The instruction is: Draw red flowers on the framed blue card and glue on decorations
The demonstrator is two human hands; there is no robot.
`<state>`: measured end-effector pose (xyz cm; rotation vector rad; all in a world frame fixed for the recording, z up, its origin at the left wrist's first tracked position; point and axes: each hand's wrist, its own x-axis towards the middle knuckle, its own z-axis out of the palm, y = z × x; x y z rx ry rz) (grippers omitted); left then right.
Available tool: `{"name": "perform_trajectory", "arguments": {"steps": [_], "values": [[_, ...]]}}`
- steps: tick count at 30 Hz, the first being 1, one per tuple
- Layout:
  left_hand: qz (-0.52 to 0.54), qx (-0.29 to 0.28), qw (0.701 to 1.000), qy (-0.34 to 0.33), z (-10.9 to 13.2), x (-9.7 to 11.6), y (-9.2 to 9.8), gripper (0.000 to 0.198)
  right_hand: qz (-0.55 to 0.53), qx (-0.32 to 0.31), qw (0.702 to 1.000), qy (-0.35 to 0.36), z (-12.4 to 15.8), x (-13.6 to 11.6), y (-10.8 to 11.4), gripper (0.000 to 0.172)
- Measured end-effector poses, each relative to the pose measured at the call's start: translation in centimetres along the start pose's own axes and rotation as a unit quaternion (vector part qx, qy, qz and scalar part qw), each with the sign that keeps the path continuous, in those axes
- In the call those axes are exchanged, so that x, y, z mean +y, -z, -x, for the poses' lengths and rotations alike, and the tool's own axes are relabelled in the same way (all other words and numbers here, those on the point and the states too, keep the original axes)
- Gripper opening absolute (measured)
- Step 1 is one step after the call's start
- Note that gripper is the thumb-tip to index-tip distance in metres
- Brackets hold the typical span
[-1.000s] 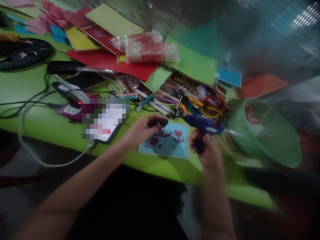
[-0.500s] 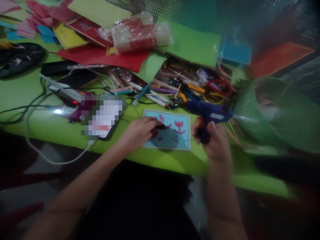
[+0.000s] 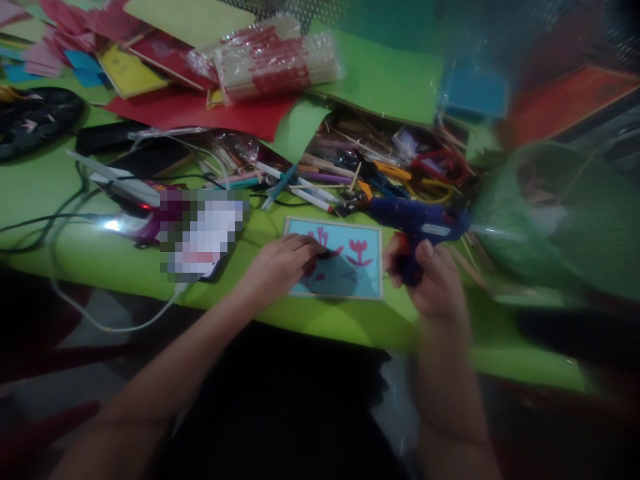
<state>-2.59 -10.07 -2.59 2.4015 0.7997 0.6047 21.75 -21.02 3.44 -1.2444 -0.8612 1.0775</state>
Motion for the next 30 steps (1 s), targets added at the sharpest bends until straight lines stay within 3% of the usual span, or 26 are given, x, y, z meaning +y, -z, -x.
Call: {"name": "perform_trajectory", "arguments": {"steps": [11, 15, 18, 30], "values": [[-0.079, 0.032, 0.995, -0.057, -0.3, 0.1, 0.4, 0.024, -0.029, -0.015, 0.999, 0.018, -0.1, 0.1, -0.1, 0.041], [-0.096, 0.097, 0.989, -0.057, 0.1, 0.0, 0.9, 0.030, -0.034, -0.013, 0.999, 0.023, -0.1, -0.1, -0.2, 0.041], [-0.106, 0.138, 0.982, -0.076, 0.4, 0.1, 1.1, 0.022, -0.037, -0.009, 0.999, 0.018, 0.0, -0.3, -0.2, 0.043], [-0.174, 0.065, 0.970, -0.157, 0.9, 0.7, 0.7, 0.029, -0.050, 0.035, 0.997, 0.046, 0.2, -1.1, 0.0, 0.038]]}}
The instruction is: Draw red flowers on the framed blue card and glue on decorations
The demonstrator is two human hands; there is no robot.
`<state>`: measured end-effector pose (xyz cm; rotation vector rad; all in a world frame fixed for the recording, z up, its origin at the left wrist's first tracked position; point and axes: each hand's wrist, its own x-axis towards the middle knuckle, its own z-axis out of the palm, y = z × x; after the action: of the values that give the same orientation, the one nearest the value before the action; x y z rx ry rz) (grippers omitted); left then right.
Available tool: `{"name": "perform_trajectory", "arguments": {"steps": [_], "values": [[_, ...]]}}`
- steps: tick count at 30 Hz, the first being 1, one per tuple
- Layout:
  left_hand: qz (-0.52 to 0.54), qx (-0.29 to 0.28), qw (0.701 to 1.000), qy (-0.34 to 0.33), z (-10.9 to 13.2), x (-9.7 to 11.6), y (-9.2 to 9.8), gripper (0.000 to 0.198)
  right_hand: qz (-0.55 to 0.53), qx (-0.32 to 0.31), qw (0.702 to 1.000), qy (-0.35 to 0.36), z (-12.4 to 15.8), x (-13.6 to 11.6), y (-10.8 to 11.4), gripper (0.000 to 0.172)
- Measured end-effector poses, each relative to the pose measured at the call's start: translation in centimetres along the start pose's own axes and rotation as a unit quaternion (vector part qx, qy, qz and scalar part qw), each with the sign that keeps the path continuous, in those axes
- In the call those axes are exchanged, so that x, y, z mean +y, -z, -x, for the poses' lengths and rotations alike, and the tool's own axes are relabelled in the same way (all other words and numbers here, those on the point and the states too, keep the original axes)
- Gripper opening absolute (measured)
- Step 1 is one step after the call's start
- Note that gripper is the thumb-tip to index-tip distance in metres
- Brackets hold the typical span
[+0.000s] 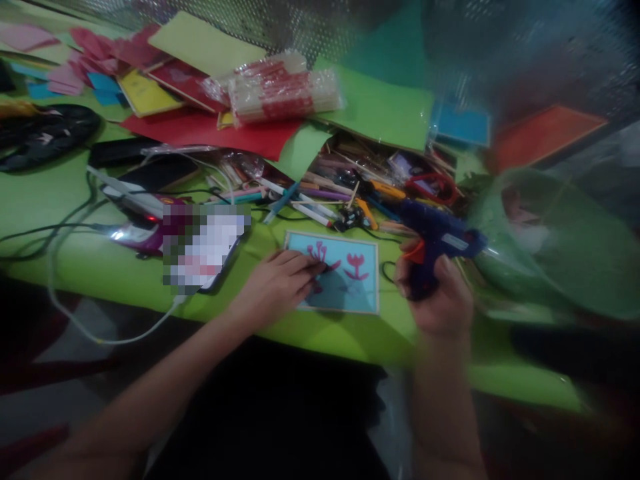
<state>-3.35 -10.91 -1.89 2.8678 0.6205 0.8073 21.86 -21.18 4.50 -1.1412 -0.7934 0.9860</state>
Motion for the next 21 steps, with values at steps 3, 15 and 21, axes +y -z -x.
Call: {"name": "perform_trajectory", "arguments": {"steps": [3, 15, 21], "values": [[-0.016, -0.017, 1.000, -0.004, -0.2, -0.2, 0.1, 0.028, 0.001, -0.012, 1.000, 0.007, 0.0, 0.1, 0.2, 0.037], [-0.010, -0.006, 1.000, 0.014, 0.4, -0.1, -0.4, 0.030, 0.094, 0.093, 0.991, 0.035, 3.1, 0.6, 3.6, 0.033], [0.029, -0.011, 0.998, 0.053, 0.1, -1.3, -0.2, 0.042, 0.195, 0.254, 0.947, -0.013, 8.1, 1.4, 9.2, 0.036]]}}
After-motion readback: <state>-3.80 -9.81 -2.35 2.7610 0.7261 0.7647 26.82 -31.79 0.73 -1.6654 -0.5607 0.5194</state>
